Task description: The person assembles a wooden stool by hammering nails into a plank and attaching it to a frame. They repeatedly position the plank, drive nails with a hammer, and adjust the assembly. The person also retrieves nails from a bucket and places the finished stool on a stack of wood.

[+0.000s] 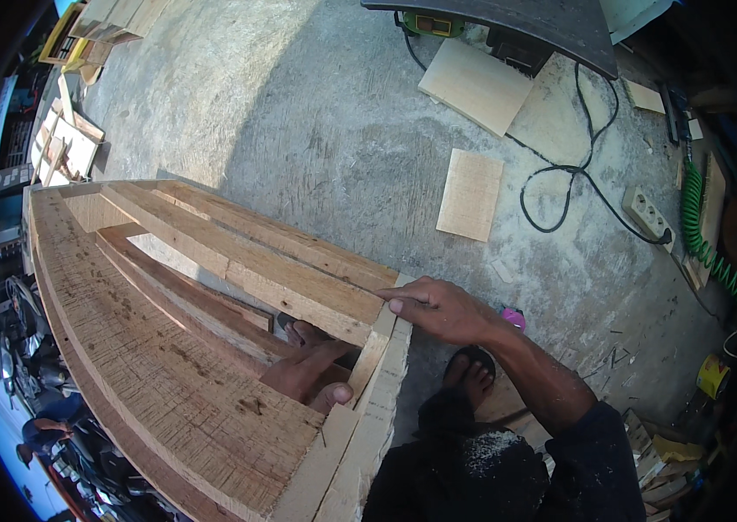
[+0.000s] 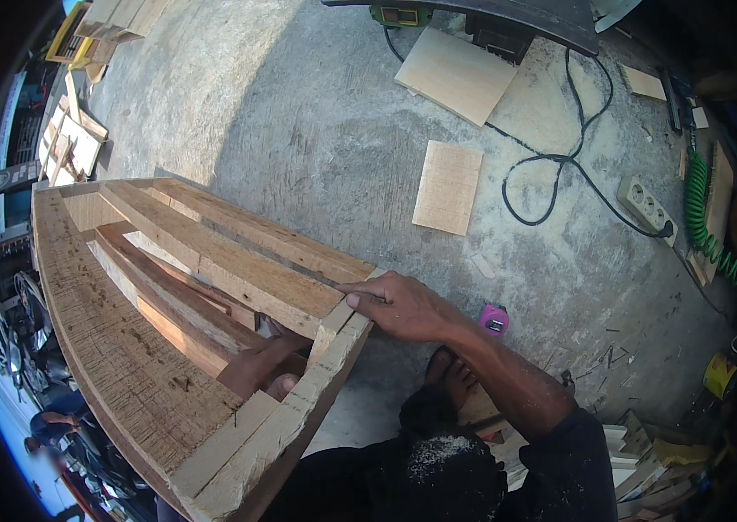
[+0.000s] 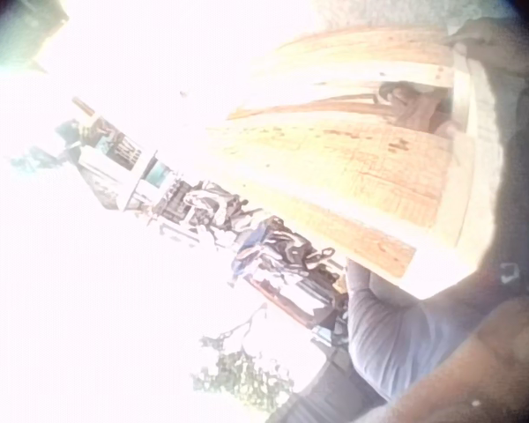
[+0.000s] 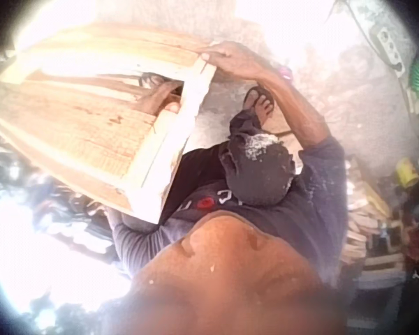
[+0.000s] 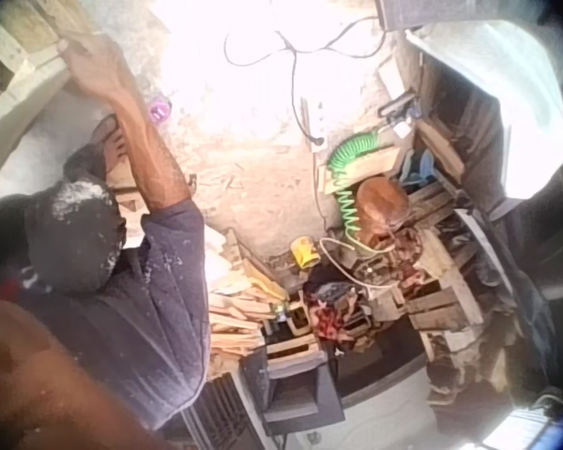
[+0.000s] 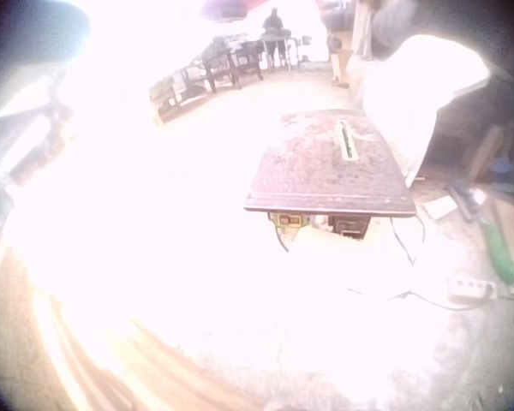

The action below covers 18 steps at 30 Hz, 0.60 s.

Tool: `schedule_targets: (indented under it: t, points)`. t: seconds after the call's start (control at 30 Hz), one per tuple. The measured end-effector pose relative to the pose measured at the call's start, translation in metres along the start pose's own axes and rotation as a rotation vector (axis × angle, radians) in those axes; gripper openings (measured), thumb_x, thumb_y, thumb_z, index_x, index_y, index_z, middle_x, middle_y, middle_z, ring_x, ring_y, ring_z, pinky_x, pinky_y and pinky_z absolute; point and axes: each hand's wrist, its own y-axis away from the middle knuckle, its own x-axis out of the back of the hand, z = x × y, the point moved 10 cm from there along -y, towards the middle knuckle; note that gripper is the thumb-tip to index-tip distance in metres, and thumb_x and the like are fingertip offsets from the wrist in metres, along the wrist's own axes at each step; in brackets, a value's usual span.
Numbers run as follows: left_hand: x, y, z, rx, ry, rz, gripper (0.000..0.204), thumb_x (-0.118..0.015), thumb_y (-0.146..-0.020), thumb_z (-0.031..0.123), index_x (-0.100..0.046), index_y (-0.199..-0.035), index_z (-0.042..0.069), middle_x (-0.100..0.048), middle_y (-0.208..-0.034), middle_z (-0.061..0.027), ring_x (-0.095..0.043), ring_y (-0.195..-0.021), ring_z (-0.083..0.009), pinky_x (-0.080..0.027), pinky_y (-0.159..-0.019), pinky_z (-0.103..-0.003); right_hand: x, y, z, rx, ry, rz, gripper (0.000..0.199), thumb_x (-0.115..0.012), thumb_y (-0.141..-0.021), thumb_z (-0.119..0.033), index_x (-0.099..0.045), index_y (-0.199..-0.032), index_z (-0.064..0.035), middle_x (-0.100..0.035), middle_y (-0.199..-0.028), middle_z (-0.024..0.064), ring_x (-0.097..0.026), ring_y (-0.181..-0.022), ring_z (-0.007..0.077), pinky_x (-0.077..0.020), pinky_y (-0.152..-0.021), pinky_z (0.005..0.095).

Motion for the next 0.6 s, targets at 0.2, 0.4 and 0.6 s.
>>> schedule_targets:
  t: [0.2, 0.4, 0.6]
  points:
    - [-0.019, -0.014, -0.007, 0.28, 0.119, -0.021, 0.08, -0.046, -0.103, 0.067, -0.052, -0.144, -0.002, -0.071, -0.106, -0.0216, -0.071, -0.1, -0.0279, -0.054, -0.088, -0.038, -0.006, -0.002, 0.005, -0.04, -0.035, -0.061, 0.052, -0.05, -0.108, -0.045, -0.065, -0.138, -0.0056, -0.07, -0.112, 0.0248, -0.068, -0.108, 0.0328, -0.0503, -0.097, 0.0432]
    - [-0.037, -0.011, -0.044, 0.668, 0.296, -0.178, 0.087, -0.049, -0.098, 0.074, -0.054, -0.143, -0.001, -0.07, -0.112, -0.0162, -0.066, -0.107, -0.021, -0.054, -0.087, -0.034, -0.009, -0.006, 0.014, -0.003, 0.015, -0.03, 0.048, -0.049, -0.107, -0.044, -0.065, -0.14, -0.0128, -0.075, -0.107, 0.0205, -0.072, -0.095, 0.0307, -0.0537, -0.091, 0.0411]
    - [-0.036, -0.018, -0.023, 0.418, 0.168, -0.107, 0.083, -0.044, -0.102, 0.068, -0.051, -0.144, -0.003, -0.069, -0.115, -0.0185, -0.066, -0.108, -0.025, -0.053, -0.09, -0.037, 0.006, 0.034, 0.024, -0.007, -0.047, 0.29, 0.048, -0.054, -0.107, -0.037, -0.059, -0.145, -0.0086, -0.069, -0.129, 0.0181, -0.068, -0.112, 0.029, -0.0527, -0.098, 0.0405]
